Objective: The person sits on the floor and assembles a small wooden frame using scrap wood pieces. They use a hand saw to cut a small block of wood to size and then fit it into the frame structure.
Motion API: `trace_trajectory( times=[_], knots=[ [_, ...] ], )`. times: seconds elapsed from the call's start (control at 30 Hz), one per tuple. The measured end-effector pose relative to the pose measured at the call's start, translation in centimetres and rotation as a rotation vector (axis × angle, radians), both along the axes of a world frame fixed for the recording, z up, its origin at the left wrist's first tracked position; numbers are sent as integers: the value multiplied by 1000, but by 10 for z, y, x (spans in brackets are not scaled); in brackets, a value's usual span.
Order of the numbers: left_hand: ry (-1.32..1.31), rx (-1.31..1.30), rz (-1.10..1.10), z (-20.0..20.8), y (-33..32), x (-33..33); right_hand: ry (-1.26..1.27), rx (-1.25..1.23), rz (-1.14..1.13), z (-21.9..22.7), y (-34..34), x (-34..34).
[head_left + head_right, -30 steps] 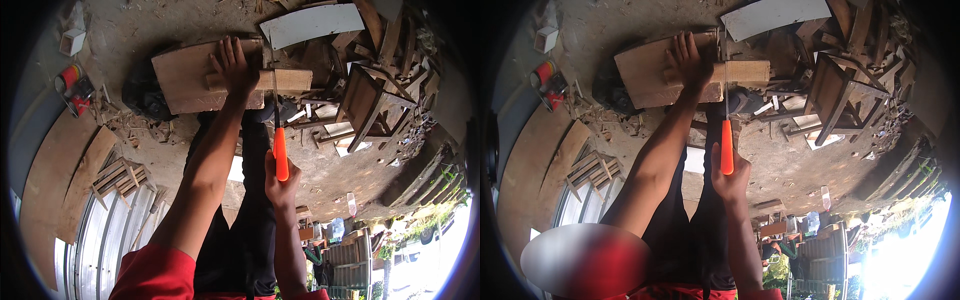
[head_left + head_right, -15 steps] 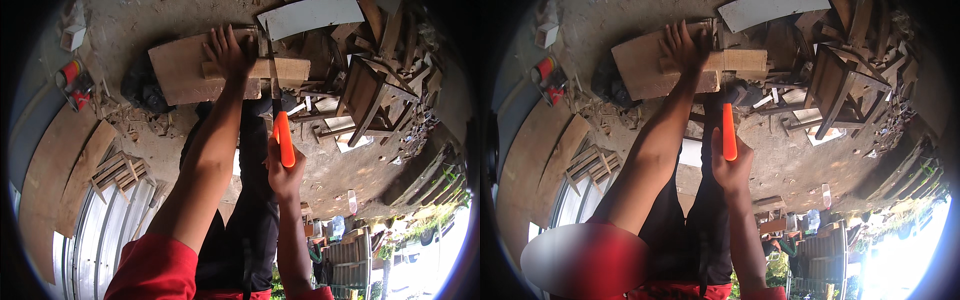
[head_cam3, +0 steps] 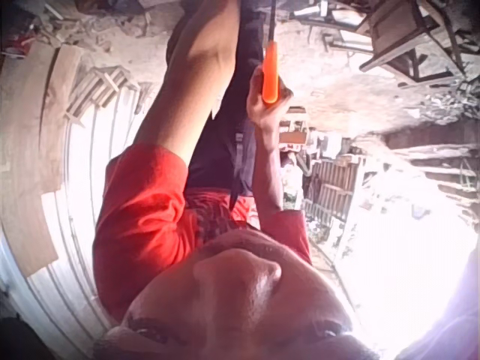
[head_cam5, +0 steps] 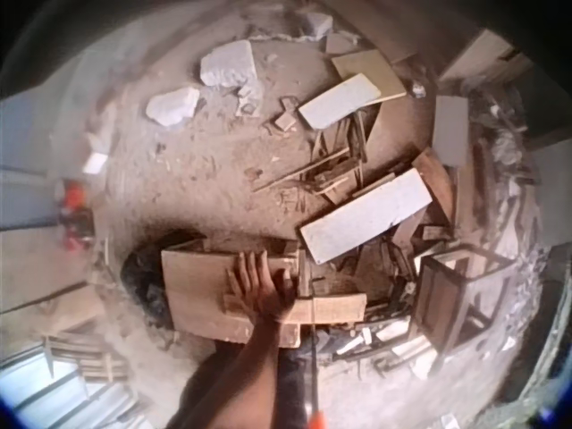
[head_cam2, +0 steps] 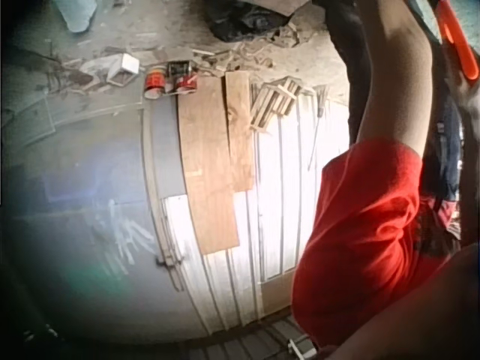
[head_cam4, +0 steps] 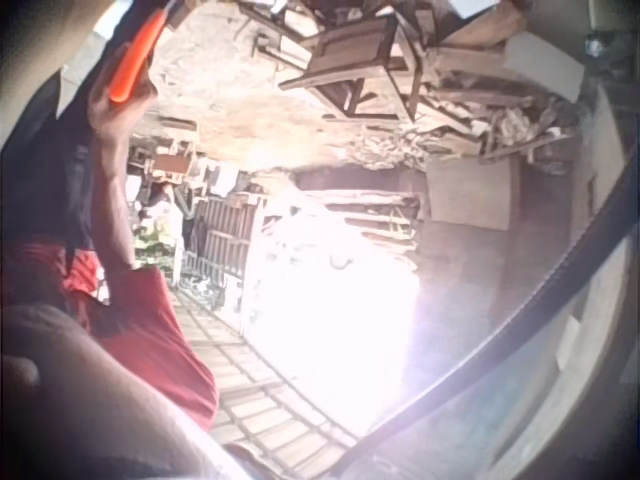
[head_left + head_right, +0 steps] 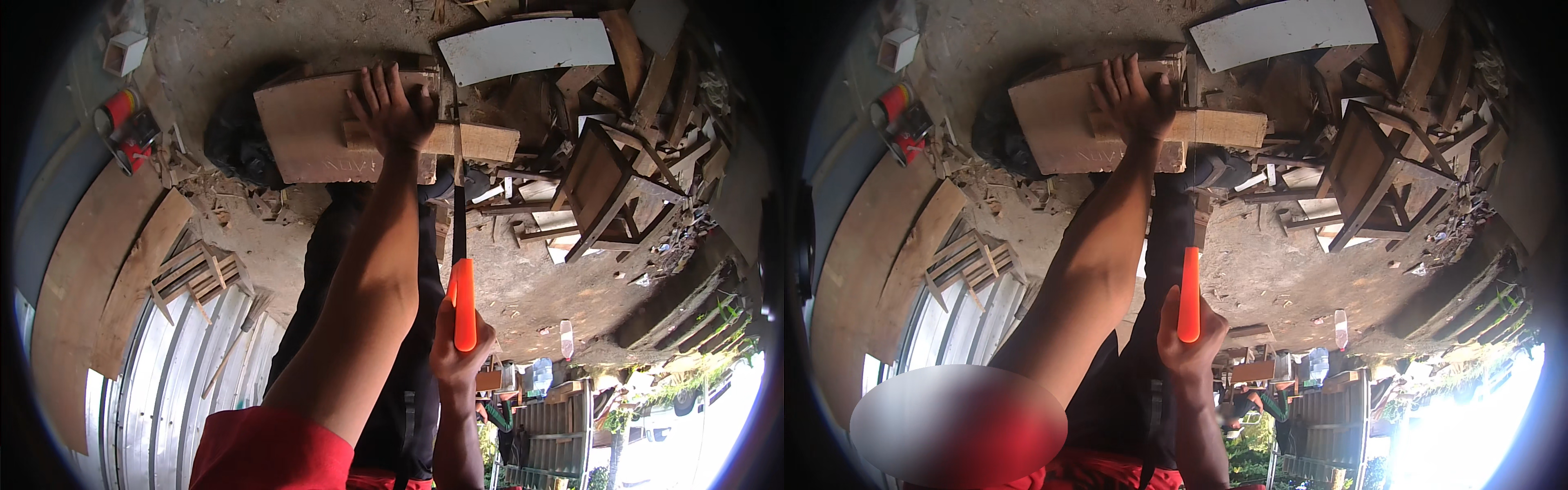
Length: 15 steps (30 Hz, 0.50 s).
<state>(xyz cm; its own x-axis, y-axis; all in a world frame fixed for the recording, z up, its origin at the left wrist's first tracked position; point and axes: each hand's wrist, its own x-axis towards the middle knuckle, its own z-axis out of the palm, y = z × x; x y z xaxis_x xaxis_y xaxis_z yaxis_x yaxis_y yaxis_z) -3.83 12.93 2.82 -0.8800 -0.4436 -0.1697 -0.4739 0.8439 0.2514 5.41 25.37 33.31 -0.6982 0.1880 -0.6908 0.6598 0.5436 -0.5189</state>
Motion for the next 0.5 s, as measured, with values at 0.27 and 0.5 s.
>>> trace_trajectory(
  times=[0.27, 0.5],
  knots=[
    [-45, 25, -9, -2, -2, 6, -44, -17, -20, 6, 0, 1],
    [-53, 36, -10, 0, 1, 6, -6, -78, -29, -47, 4, -24]
  ],
)
